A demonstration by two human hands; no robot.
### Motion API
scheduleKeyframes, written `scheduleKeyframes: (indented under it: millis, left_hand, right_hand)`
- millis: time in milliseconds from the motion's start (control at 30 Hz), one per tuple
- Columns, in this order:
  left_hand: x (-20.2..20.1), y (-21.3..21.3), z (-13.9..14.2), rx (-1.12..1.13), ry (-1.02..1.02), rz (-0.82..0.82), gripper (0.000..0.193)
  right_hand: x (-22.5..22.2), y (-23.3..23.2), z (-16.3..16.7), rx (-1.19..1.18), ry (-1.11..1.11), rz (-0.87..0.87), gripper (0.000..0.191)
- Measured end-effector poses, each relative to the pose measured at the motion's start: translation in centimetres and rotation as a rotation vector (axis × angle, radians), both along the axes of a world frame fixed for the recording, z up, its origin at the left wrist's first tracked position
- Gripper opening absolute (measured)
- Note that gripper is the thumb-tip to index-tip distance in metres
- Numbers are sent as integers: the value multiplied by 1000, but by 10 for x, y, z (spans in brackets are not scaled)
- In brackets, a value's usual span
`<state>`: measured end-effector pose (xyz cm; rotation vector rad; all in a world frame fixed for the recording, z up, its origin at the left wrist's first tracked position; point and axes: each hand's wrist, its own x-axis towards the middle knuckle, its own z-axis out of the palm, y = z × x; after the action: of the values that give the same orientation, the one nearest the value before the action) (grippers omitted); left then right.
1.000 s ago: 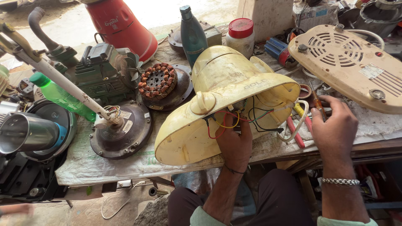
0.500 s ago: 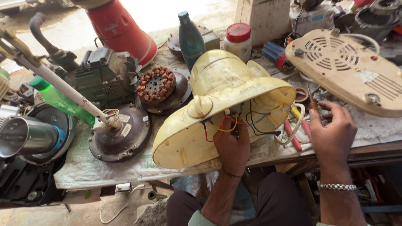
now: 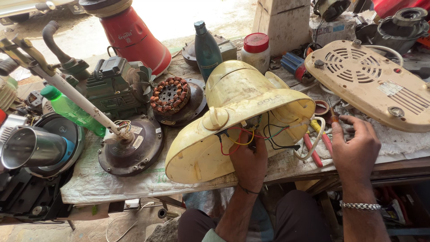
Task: The person repairs the internal wiring of a yellow ceiling fan housing. They strip wire ends, twist connections, and wrap them with electrical tape using pliers and a screwdriver. The person also uses a multimeter to test the connections.
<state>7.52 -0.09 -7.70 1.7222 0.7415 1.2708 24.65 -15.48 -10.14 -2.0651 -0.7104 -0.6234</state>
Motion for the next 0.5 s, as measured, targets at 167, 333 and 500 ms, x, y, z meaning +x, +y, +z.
scheduleKeyframes:
  millis: [167, 333, 500]
  left_hand:
    - [-1, 0, 2, 15, 28, 2, 14]
    - [0, 0, 3, 44, 23, 16, 15]
    - [-1, 1, 3, 48, 33, 23, 14]
  right_hand:
    - [-3, -5, 0, -2, -308, -12, 11]
    - [-28, -4, 13, 228, -120, 305, 32]
    - [-48, -5, 42, -198, -60, 235, 42]
